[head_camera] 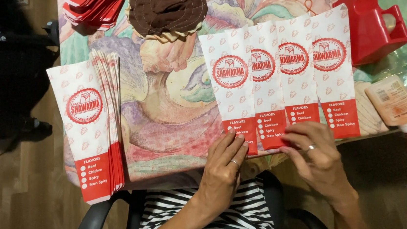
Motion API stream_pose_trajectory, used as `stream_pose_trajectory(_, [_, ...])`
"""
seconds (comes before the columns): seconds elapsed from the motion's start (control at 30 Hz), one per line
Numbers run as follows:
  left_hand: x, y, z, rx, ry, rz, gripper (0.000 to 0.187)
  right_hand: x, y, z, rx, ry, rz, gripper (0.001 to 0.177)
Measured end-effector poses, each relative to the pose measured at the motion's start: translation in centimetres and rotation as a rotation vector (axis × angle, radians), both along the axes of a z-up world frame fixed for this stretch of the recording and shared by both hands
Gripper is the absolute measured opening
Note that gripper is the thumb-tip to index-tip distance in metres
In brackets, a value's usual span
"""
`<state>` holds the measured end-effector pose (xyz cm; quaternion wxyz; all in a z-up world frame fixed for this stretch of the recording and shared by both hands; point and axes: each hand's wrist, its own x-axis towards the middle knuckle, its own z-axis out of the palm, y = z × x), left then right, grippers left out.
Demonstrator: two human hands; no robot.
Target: The person organizes paper shawarma sleeves on a table by hand, aligning them into stacks, fanning them out to inspect the printing, and finally applying glue to one sleeve using a plastic bottle.
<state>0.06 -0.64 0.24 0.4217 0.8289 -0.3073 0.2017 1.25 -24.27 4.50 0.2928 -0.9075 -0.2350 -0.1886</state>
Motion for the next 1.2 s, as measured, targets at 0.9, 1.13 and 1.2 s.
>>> stream_pose_trajectory(0.9, [0.0,1.4,4.1,0.034,-0.011,0.019,0.048,-0.7,2.0,-0.5,0.005,-0.154,0.072,0.021])
stream_pose_trajectory(1.13, [-1.1,15.9,6.0,0.376,0.077,0.981,0.049,0.5,5.3,-0.3,0.025,-0.154,0.085,0.013])
stream_pose_trajectory(1.2, [-1.4,18.9,6.5,0.328,0.363,1.15,0.064,1.0,6.5,0.1,0.031,-0.139,0.157,0.016])
